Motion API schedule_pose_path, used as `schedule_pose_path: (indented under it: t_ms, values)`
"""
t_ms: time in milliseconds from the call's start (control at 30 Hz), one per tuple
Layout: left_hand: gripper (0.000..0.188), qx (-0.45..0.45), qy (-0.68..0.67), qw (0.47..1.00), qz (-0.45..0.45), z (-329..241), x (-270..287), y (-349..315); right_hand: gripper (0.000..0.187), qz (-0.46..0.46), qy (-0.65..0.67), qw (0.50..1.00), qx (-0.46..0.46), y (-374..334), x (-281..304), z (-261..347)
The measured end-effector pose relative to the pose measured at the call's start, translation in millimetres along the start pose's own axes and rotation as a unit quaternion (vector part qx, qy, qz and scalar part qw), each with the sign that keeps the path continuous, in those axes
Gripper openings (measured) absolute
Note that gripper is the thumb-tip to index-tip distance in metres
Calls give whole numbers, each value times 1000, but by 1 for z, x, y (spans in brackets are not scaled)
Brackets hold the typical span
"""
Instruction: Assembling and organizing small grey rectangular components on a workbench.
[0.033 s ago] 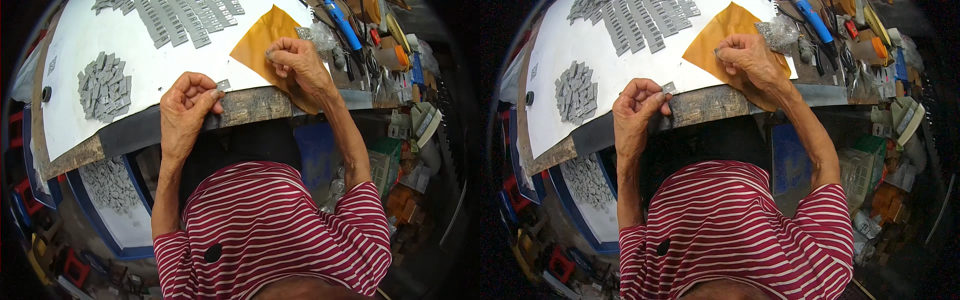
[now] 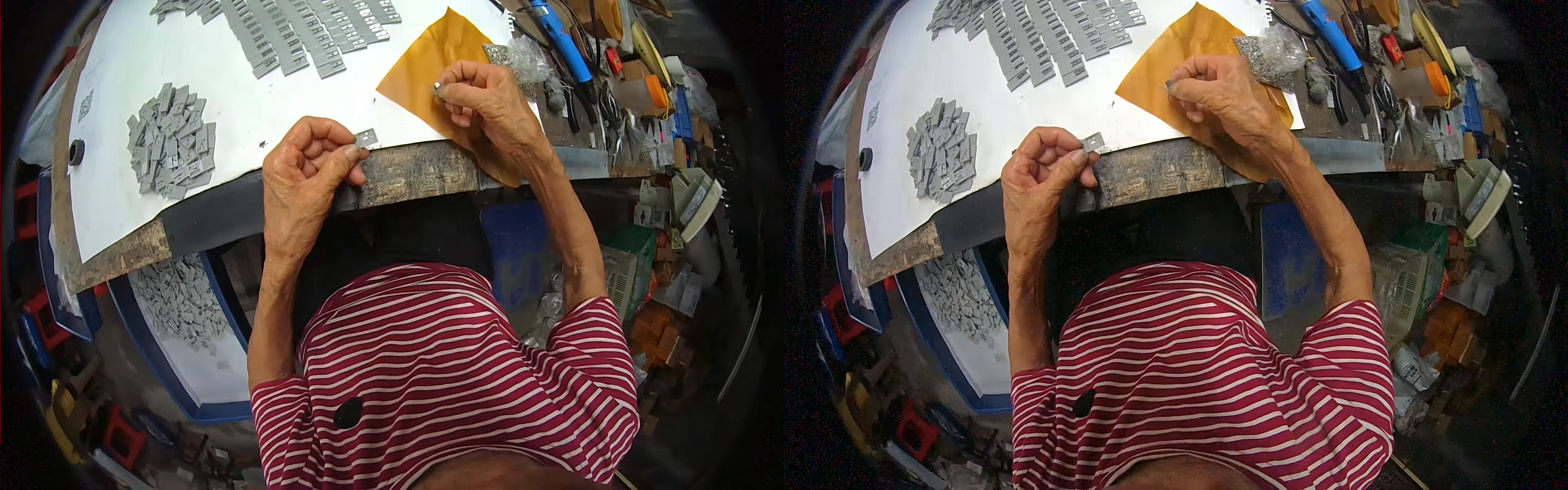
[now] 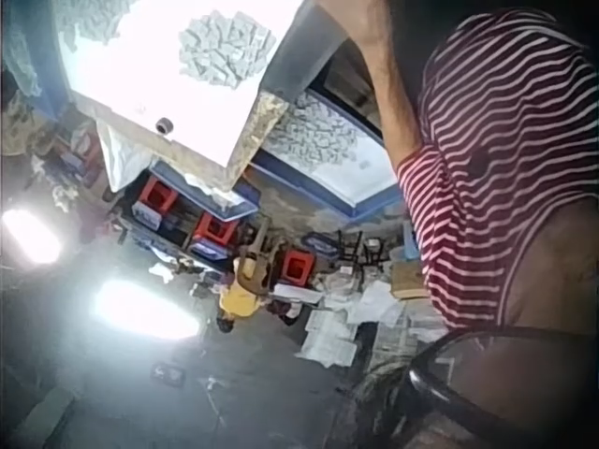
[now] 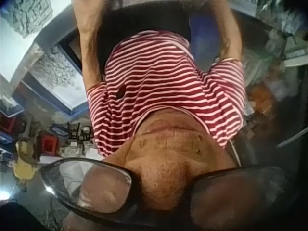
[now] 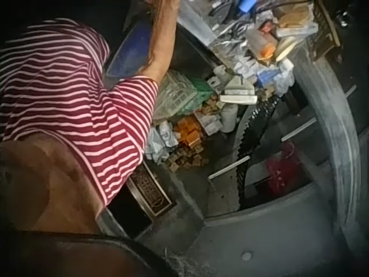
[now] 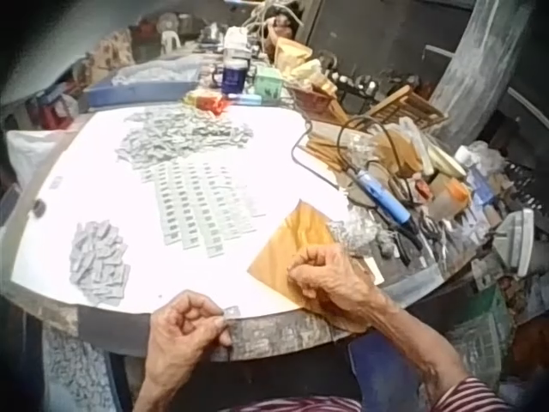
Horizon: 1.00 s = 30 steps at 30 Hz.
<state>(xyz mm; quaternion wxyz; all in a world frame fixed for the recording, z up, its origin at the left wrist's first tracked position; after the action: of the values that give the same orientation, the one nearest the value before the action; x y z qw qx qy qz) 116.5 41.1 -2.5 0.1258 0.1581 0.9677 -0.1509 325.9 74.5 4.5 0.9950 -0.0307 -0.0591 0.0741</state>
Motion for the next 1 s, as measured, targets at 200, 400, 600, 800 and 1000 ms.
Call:
schedule_pose_path:
  t_ms: [200, 400, 600, 800, 1000]
  values:
    - [13, -8, -16, 1000, -6, -1, 1, 0, 11, 15, -44, 999, 10, 1, -7, 3]
    - [15, -3, -27, 1000, -5, -3, 3, 0, 11, 26, 75, 997, 4, -5, -24, 11]
    - [16, -19, -29, 999, -4, 1, 4, 2, 14, 51, 171, 984, -23, -15, -58, 17]
    - [17, -19, -25, 1000, -1, 1, 4, 2, 13, 60, 198, 978, -5, -14, -79, 13]
    - [17, -29, -3, 1000, -3, -1, 2, 0, 14, 56, 98, 993, 17, -13, -76, 13]
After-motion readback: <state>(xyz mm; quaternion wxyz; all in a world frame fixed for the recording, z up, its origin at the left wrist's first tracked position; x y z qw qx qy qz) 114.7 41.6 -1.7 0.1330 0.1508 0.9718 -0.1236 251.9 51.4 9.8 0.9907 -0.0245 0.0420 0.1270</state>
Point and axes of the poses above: each hand's wrist, its own y-axis towards the middle knuckle, its own x-axis out of the back of the hand, z = x × y, the point moved 7 cm from there along y, towards the middle knuckle, and after that the axes turned 10 degrees about x, right-handed, at the moved point
